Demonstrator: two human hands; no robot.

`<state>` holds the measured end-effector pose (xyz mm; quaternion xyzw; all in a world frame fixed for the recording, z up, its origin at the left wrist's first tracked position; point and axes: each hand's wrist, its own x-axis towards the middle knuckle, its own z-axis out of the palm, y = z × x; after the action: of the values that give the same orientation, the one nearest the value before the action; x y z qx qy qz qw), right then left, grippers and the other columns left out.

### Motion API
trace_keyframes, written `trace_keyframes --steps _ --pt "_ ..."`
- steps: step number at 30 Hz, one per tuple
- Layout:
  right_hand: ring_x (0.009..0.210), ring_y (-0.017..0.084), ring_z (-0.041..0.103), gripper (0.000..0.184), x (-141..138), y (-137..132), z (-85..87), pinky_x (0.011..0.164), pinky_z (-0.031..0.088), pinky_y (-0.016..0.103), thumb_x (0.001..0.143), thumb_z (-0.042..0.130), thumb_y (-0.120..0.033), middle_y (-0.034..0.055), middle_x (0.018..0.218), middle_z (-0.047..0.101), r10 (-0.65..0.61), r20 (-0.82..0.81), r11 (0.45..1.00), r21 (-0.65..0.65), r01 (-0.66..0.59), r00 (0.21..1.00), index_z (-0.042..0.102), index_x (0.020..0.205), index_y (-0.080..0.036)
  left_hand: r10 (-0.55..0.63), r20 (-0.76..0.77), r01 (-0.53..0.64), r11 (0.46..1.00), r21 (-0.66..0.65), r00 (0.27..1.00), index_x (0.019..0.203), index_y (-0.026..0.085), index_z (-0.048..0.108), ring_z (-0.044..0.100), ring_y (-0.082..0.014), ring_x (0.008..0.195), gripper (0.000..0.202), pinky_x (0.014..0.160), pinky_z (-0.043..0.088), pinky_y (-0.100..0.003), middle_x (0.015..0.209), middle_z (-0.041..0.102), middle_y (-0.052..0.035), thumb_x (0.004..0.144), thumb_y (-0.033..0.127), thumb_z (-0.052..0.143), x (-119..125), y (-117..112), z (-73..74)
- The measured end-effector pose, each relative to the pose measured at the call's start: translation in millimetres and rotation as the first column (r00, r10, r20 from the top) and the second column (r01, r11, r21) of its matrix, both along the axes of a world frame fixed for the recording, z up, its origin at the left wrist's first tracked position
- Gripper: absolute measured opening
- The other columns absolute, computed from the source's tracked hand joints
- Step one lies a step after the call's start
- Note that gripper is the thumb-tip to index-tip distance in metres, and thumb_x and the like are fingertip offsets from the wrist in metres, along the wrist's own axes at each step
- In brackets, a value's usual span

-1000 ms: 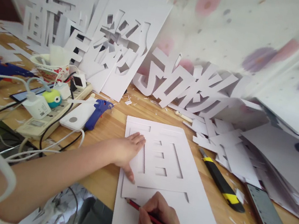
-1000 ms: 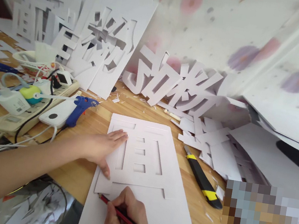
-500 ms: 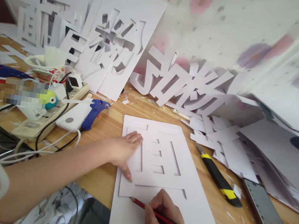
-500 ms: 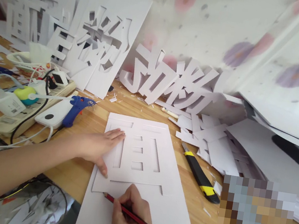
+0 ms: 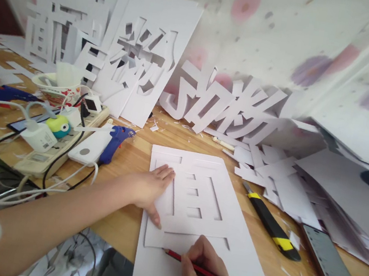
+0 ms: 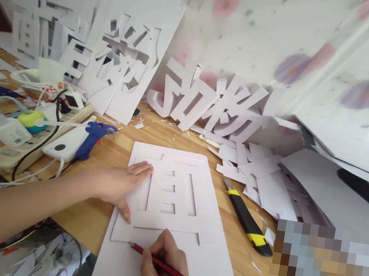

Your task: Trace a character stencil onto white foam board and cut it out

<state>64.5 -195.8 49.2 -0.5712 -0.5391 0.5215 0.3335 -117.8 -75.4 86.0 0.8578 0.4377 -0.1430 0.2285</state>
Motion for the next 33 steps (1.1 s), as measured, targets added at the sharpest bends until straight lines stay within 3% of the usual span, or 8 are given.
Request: trace_keyframes --steps 12,15,22,27,33 --pt "0.043 0.009 0.036 0.036 8.7 2.9 -1.7 0.046 0.028 0.023 0.076 0.055 -0.049 -0.0070 0.046 0.043 -0.023 -0.144 0.999 0.033 0.028 0.989 0.034 0.062 -0.023 0.000 0.015 0.000 1.000 -0.013 1.000 0.139 0.000 0.004 -0.005 -0.0290 0.134 0.124 0.109 0.011 -0.036 0.146 -0.004 -0.0230 0.051 0.052 0.073 0.3 0.5 2.7" --pt "0.046 0.010 0.038 0.036 12.5 10.2 1.0 0.048 0.029 0.023 0.079 0.052 -0.052 -0.0056 0.049 0.046 0.022 -0.134 0.999 0.042 -0.016 0.991 0.037 0.065 -0.022 0.017 0.027 -0.017 0.999 -0.029 0.999 0.140 0.001 0.003 -0.006 -0.0298 0.134 0.124 0.109 0.012 -0.038 0.146 -0.004 -0.0228 0.051 0.052 0.073 1.4 -0.2 4.3" --pt "0.053 0.010 0.041 0.027 21.0 28.9 0.1 0.051 0.032 0.023 0.085 0.045 -0.043 -0.0035 0.057 0.048 0.251 -0.043 0.963 0.112 -0.245 0.967 0.040 0.070 -0.021 0.052 0.021 -0.051 0.997 -0.055 0.998 0.140 0.003 0.003 -0.004 -0.0299 0.134 0.121 0.108 0.013 -0.038 0.146 -0.004 -0.0218 0.053 0.050 0.073 3.7 -1.6 8.8" --pt "0.045 0.007 0.034 0.023 19.7 25.0 0.7 0.043 0.025 0.020 0.075 0.054 -0.035 -0.0068 0.051 0.039 0.244 0.022 0.966 0.083 -0.245 0.969 0.039 0.065 -0.022 0.043 -0.004 -0.043 0.998 -0.041 0.999 0.140 0.002 0.003 -0.005 -0.0278 0.135 0.123 0.109 0.011 -0.036 0.146 -0.004 -0.0216 0.051 0.050 0.075 3.0 -0.9 5.8" --pt "0.041 0.006 0.030 0.019 17.3 23.5 5.3 0.040 0.023 0.019 0.072 0.052 -0.027 -0.0081 0.048 0.035 0.233 0.091 0.959 0.143 -0.244 0.968 0.037 0.062 -0.022 0.049 -0.036 -0.051 0.997 -0.050 0.998 0.140 0.003 0.003 -0.006 -0.0271 0.134 0.122 0.108 0.012 -0.038 0.146 -0.007 -0.0218 0.052 0.050 0.074 5.6 -1.3 7.8"
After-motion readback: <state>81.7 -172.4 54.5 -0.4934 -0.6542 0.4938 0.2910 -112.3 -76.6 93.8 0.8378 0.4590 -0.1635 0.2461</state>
